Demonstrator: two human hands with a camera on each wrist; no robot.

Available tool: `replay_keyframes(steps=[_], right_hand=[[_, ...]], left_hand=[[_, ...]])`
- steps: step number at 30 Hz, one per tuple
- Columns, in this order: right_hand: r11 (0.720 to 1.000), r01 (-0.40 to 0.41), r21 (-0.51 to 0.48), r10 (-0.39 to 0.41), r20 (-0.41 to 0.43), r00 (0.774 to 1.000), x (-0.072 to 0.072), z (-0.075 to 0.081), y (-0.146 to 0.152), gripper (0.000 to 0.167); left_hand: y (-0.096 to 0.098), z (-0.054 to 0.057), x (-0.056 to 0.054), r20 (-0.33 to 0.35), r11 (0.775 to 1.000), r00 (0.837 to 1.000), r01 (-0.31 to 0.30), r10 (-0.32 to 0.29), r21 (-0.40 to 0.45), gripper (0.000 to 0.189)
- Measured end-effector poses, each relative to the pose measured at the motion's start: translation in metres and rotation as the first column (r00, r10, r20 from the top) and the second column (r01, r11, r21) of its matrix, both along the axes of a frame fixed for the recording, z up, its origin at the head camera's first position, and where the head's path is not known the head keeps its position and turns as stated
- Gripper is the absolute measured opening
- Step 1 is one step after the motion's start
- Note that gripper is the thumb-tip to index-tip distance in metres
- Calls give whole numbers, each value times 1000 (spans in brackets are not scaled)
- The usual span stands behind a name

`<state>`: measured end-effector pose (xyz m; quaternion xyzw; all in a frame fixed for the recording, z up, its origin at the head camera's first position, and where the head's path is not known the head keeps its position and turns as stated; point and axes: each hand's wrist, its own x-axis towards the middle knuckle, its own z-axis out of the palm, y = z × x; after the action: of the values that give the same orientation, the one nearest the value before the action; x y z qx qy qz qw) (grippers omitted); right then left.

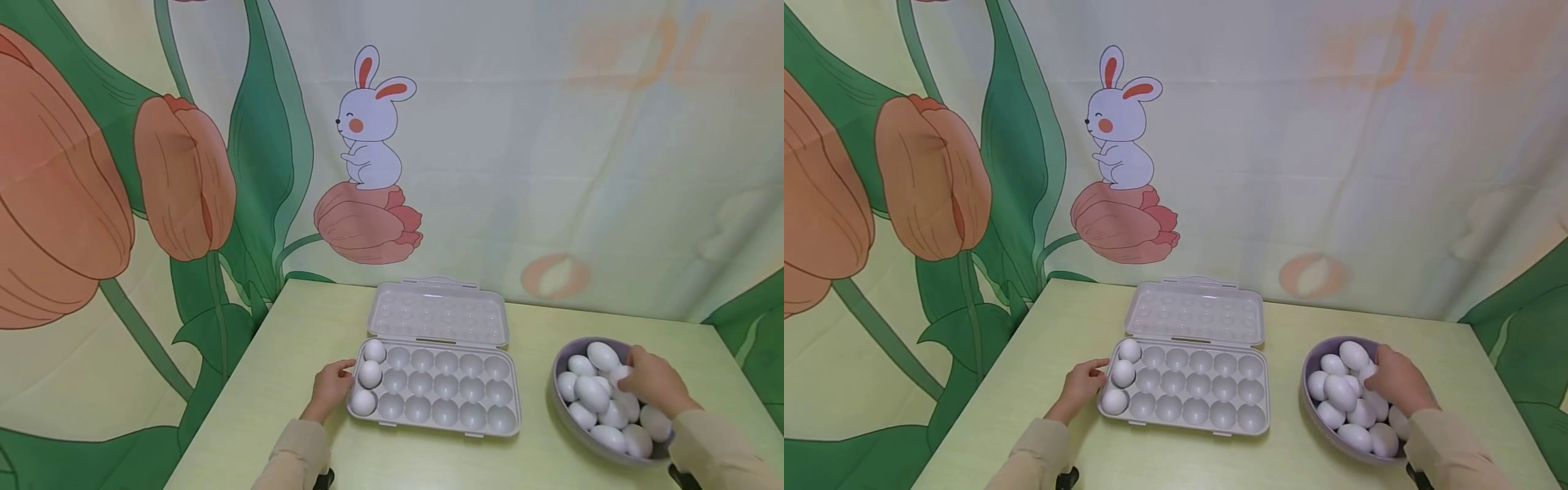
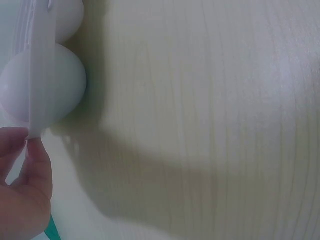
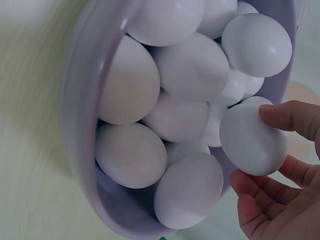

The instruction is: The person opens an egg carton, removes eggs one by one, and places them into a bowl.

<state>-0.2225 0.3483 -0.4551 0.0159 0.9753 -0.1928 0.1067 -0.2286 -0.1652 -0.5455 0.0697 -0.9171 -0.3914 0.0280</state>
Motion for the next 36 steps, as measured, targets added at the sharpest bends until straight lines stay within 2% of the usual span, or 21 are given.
replay_keyframes(steps=[7,18,26,36], right_hand=[[999,-16,37,17,-22,1000,1,-6,3,32],[997,10,77,-12,20,1000,0,-5,5,32],[996,5,84,-5,0,1000,1,-10,7,33],[990,-30,134,34,-24,999,0,-17,9,52]], left_hand=[[0,-1,-1,23,1000,1000,-15,15,10,38],[0,-1,-2,9,1000,1000,-10,10,-4,38],[-1,-4,-3,4,1000,1000,-15,15,-11,37],[-1,-2,-1,10,1000,1000,-5,5,-11,37]])
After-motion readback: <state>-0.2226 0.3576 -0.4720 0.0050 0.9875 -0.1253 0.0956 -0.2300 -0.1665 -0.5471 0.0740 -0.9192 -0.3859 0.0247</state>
